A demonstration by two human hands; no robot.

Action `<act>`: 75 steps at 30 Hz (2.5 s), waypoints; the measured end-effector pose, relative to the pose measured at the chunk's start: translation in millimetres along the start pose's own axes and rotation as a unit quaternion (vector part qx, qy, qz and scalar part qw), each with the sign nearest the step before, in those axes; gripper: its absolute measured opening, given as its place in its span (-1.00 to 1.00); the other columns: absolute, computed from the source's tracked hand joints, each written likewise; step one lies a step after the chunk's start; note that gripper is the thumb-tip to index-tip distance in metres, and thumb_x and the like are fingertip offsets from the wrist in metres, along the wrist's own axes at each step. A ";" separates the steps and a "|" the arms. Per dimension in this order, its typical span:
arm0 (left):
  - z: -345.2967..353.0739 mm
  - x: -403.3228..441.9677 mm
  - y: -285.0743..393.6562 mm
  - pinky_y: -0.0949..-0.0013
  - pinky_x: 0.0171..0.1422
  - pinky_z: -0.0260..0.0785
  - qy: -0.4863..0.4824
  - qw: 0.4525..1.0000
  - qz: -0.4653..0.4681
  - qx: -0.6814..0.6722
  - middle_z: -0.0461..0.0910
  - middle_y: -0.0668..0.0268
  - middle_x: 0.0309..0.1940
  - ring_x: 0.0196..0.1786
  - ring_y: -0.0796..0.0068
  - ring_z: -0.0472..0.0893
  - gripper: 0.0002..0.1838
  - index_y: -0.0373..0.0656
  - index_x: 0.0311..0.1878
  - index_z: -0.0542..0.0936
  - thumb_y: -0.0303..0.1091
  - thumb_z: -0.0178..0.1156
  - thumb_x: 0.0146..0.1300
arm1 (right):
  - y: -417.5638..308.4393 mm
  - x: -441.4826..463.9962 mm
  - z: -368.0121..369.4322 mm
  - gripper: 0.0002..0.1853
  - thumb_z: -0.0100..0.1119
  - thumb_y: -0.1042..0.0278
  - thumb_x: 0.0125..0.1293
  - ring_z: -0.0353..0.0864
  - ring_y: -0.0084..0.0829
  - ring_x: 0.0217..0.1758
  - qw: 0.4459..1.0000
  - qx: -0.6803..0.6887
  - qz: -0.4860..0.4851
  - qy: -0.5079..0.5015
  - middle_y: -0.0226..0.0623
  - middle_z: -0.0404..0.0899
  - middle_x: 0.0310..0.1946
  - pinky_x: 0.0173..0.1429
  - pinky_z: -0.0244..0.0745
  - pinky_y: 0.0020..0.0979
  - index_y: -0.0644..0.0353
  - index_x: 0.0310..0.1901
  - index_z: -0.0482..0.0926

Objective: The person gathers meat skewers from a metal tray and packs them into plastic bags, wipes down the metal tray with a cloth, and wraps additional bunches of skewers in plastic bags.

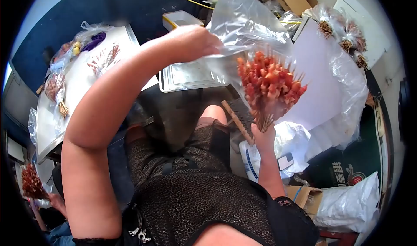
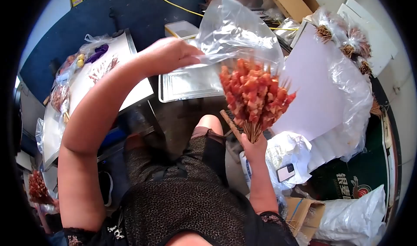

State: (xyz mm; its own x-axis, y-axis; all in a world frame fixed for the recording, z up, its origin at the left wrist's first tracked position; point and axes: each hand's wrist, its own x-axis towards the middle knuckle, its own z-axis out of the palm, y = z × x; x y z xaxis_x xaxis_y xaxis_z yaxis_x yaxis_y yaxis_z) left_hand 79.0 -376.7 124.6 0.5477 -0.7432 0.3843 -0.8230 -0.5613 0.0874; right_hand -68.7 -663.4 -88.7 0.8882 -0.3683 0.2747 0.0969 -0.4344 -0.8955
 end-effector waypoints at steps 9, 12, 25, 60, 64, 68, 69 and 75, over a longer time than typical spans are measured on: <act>-11.2 42.2 68.2 0.59 -0.59 0.17 0.088 0.832 -0.138 -0.530 0.23 0.53 -0.70 -0.66 0.74 0.21 -0.61 0.00 0.13 0.50 -0.04 -0.10 0.39 | -12.6 11.2 21.0 -0.68 0.23 0.37 0.03 0.57 -0.01 -0.27 0.978 -0.174 -0.069 0.095 0.02 0.57 -0.37 -0.19 0.41 -0.20 0.31 -0.16 0.50; -8.4 41.0 88.5 0.54 -0.51 0.29 0.023 0.878 -0.111 -0.465 0.37 0.43 -0.60 -0.60 0.67 0.36 -0.60 0.10 0.18 0.45 -0.01 -0.07 0.36 | -21.6 13.1 23.8 -0.68 0.19 0.32 0.06 0.54 0.02 -0.19 0.977 -0.210 -0.020 0.019 -0.02 0.57 -0.30 -0.13 0.43 -0.17 0.18 -0.12 0.51; 25.3 -42.4 -4.3 0.25 -0.03 0.40 -0.223 0.968 -0.108 -0.031 0.63 0.15 -0.25 -0.23 0.23 0.60 -0.69 -0.02 -0.02 0.60 -0.18 0.05 0.23 | -13.6 58.4 -1.2 -0.57 0.31 0.26 -0.09 0.59 -0.12 -0.16 0.957 -0.267 0.054 -0.096 -0.02 0.60 -0.29 -0.06 0.41 -0.27 0.26 -0.14 0.55; 121.8 -160.3 52.9 0.70 -0.66 -0.14 0.145 0.472 -0.373 -0.785 0.36 0.47 -0.48 -0.73 0.79 0.06 -0.45 0.06 0.30 0.05 0.01 -0.11 0.34 | -67.9 23.6 125.9 -0.76 -0.03 0.39 0.28 0.42 -0.57 -0.52 0.605 0.575 0.251 -0.490 -0.47 0.38 -0.53 -0.43 0.40 -0.49 0.17 -0.02 0.36; 119.6 -148.6 40.6 0.45 -0.23 0.39 0.027 0.757 -0.229 -0.611 0.53 0.28 -0.24 -0.27 0.51 0.52 -0.65 -0.22 -0.05 0.49 -0.34 0.24 0.09 | -68.0 -1.7 154.3 -0.74 -0.02 0.38 0.28 0.44 -0.55 -0.47 0.655 0.541 0.229 -0.474 -0.45 0.39 -0.49 -0.37 0.42 -0.47 0.17 -0.01 0.36; 97.0 -151.3 47.8 0.40 -0.09 0.38 -0.019 0.898 -0.189 -0.398 0.55 0.28 -0.25 -0.17 0.52 0.52 -0.80 -0.25 -0.24 0.56 -0.40 0.24 0.06 | -81.0 -22.4 178.1 -0.73 -0.01 0.38 0.27 0.46 -0.53 -0.41 0.676 0.529 0.200 -0.472 -0.44 0.41 -0.46 -0.31 0.43 -0.46 0.17 0.00 0.36; 101.0 -153.9 48.5 0.40 -0.09 0.38 0.013 0.897 -0.203 -0.392 0.55 0.28 -0.25 -0.17 0.53 0.52 -0.81 -0.25 -0.24 0.56 -0.40 0.24 0.06 | -83.7 -25.0 180.7 -0.73 0.00 0.38 0.27 0.46 -0.52 -0.40 0.682 0.522 0.189 -0.476 -0.43 0.41 -0.45 -0.30 0.44 -0.45 0.16 0.00 0.36; 93.1 -168.8 31.6 0.39 -0.06 0.37 0.152 0.779 -0.322 -0.516 0.55 0.31 -0.27 -0.16 0.54 0.51 -0.83 -0.24 -0.26 0.55 -0.41 0.23 0.07 | -94.2 -12.9 183.8 -0.71 0.01 0.37 0.26 0.49 -0.49 -0.32 0.739 0.387 0.128 -0.536 -0.40 0.44 -0.41 -0.21 0.46 -0.42 0.16 0.01 0.36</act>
State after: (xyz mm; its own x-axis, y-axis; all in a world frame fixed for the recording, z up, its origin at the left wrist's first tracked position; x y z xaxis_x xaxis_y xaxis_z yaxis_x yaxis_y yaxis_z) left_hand -25.5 -302.9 -23.0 0.9650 -0.2201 0.1424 -0.1621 -0.0739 0.9840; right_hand -6.8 -466.6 -72.3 0.7281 0.6855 -0.0023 -0.2766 0.2907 -0.9160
